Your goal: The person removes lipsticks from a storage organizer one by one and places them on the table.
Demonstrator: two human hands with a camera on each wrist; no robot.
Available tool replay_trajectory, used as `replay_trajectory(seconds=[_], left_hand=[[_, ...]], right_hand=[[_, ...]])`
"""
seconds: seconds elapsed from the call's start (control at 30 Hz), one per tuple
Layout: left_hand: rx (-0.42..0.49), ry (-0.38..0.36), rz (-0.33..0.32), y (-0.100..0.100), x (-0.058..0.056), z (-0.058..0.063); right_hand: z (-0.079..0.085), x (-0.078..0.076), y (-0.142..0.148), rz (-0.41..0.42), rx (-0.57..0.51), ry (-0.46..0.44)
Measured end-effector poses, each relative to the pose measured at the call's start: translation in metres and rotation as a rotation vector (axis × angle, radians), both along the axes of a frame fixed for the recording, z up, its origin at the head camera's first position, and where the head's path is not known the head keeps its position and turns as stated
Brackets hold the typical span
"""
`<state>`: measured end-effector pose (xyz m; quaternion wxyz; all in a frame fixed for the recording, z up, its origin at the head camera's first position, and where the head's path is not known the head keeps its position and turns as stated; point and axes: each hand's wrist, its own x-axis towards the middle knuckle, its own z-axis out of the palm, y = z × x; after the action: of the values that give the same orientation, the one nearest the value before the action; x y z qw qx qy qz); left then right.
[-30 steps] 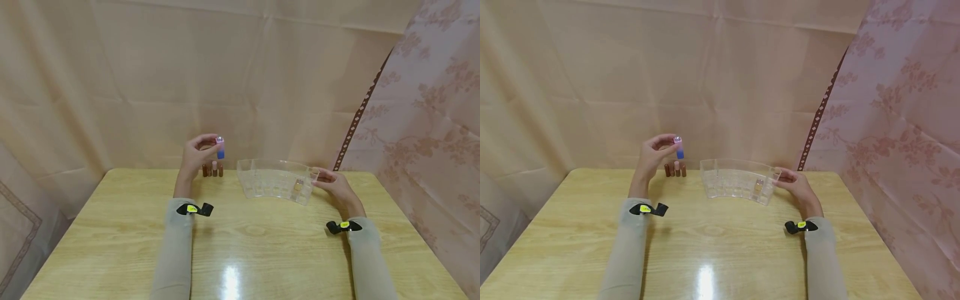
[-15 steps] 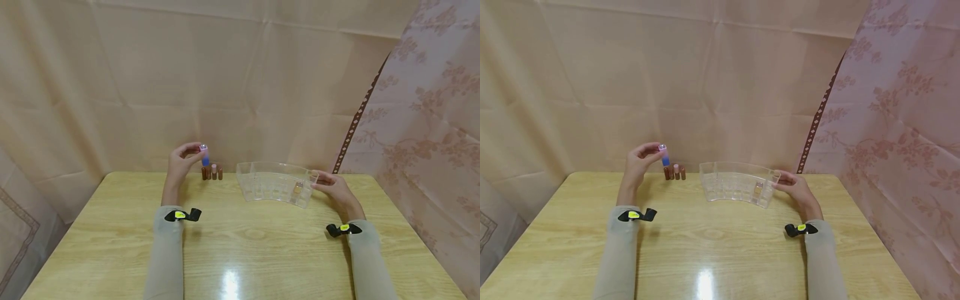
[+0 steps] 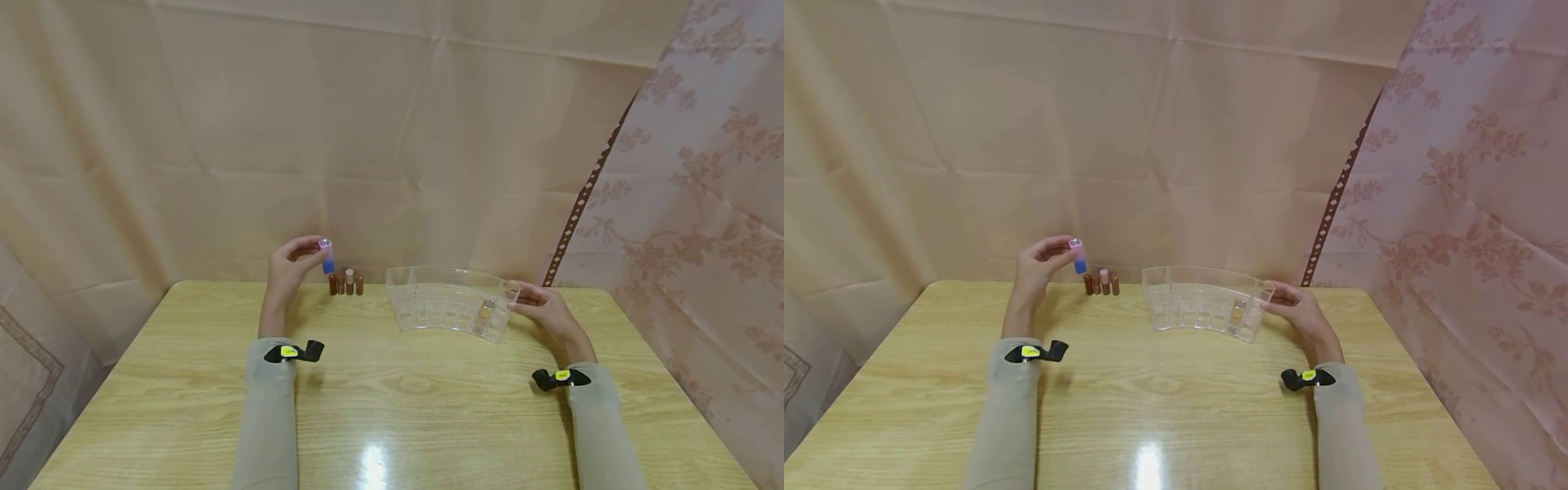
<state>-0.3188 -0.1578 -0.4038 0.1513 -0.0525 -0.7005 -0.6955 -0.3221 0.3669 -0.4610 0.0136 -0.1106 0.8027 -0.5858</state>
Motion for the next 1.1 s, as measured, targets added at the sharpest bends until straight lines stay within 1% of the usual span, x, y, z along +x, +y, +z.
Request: replay_trajectory(seconds=[0.23,0.43,0.57,0.7,0.77,1.0,1.1], left_hand=[[-0.002,-0.033,-0.005,-0.004,-0.004,-0.008],[0.0,-0.031,-0.004,-0.007,-0.004,-0.014],[-0.009,-0.027,-0.006,-0.009,-0.004,-0.017],[0.0,-0.052,-0.005,-0.011,-0.005,-0.02],[0.005,-0.065,-0.007,-0.012,-0.004,-0.02],[0.034,-0.086,-0.018,-0.008,0.008,-0.009],[0.058,-0.097,-0.015,-0.007,0.009,-0.01]], right_hand=[[0.0,-0.001,0.0,0.004,-0.012,-0.002],[0.001,0.0,0.001,0.009,0.025,0.015],[0.0,0.0,0.0,0.008,-0.013,-0.004],[-0.001,-0.002,0.0,-0.005,-0.006,0.0],[-0.001,-0.003,0.0,-0.009,0.001,0.002],[0.0,-0.001,-0.001,-0.009,0.0,-0.008],[0.001,-0.001,0.0,-0.009,-0.014,-0.014]])
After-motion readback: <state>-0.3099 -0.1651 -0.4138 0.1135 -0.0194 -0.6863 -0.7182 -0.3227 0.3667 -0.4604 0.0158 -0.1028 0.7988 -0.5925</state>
